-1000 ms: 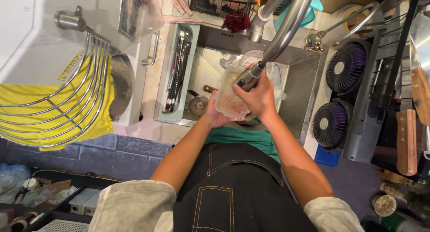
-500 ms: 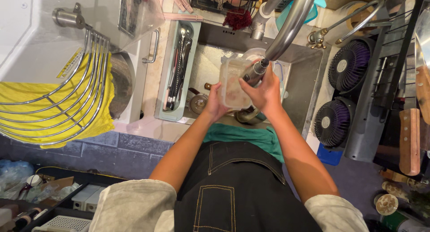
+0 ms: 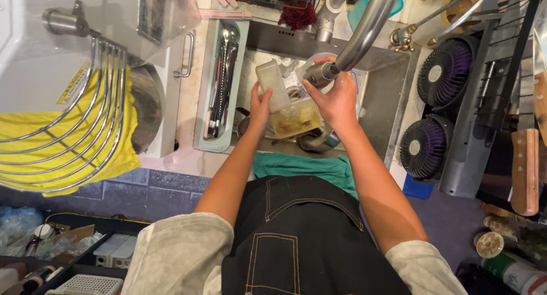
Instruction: The person washes a clear plastic container and a glass in a kitchen sink. They use a red scrubbing sponge to clean the items under running water from a faucet, rinsing them thoroughly before placing them in the sink basin.
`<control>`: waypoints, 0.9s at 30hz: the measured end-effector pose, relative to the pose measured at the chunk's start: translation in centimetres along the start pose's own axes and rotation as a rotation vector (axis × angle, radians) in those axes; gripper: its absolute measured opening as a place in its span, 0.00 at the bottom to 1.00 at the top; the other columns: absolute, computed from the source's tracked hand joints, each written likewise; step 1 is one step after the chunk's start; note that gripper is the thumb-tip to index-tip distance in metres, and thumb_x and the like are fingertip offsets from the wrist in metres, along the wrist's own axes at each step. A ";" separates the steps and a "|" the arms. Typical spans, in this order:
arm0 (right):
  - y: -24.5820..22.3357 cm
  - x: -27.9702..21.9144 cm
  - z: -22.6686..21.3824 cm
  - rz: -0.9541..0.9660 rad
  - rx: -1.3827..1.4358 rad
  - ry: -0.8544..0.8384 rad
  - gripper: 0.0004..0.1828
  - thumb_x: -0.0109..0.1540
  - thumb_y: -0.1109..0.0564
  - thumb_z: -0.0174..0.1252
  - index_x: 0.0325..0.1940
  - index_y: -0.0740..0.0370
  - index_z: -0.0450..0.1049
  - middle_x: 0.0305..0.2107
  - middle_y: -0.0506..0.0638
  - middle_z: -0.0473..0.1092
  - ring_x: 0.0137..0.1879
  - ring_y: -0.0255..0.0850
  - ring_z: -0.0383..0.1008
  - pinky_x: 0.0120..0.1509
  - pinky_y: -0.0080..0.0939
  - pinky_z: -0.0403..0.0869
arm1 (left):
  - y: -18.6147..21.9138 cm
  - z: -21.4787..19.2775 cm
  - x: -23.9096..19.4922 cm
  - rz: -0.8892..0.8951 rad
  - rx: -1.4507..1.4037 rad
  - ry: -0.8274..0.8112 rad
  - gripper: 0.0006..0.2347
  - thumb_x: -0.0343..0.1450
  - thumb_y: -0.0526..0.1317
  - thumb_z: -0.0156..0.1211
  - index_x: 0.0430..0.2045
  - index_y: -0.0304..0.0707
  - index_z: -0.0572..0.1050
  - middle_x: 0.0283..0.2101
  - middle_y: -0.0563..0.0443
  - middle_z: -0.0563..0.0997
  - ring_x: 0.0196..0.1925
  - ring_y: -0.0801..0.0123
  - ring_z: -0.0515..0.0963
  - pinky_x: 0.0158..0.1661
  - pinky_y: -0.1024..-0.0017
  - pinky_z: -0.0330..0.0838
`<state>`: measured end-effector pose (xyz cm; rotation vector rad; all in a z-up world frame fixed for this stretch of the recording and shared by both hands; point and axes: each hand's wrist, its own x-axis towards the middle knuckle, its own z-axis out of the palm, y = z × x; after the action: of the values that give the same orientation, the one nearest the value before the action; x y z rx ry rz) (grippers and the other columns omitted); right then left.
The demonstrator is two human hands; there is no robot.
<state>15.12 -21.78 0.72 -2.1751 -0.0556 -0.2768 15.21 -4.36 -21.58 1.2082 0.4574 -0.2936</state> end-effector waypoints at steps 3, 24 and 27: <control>-0.3 0.0 -0.1 -0.123 -0.156 0.081 0.30 0.55 0.60 0.76 0.56 0.60 0.68 0.47 0.55 0.76 0.52 0.52 0.77 0.58 0.50 0.73 | 0.9 -0.6 -0.6 0.050 0.431 0.084 0.41 0.66 0.47 0.70 0.73 0.48 0.50 0.63 0.38 0.66 0.59 0.55 0.75 0.51 0.61 0.77; -1.0 -1.4 1.4 0.081 0.208 -0.101 0.30 0.57 0.59 0.76 0.57 0.64 0.66 0.40 0.52 0.78 0.44 0.37 0.81 0.51 0.38 0.79 | 1.5 -1.4 -6.1 0.327 0.102 -0.402 0.47 0.60 0.30 0.77 0.69 0.37 0.45 0.70 0.41 0.62 0.74 0.55 0.63 0.69 0.58 0.65; -1.2 -1.3 0.5 0.039 -0.032 -0.049 0.32 0.55 0.57 0.77 0.56 0.64 0.66 0.35 0.53 0.78 0.41 0.39 0.82 0.48 0.40 0.77 | 1.9 -0.7 -6.6 0.359 0.131 -0.380 0.48 0.59 0.31 0.79 0.69 0.36 0.45 0.69 0.41 0.63 0.73 0.55 0.64 0.69 0.59 0.64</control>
<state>13.78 -20.59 1.15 -2.2124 -0.0366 -0.2028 10.18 -3.20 -17.04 1.3012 -0.1110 -0.2383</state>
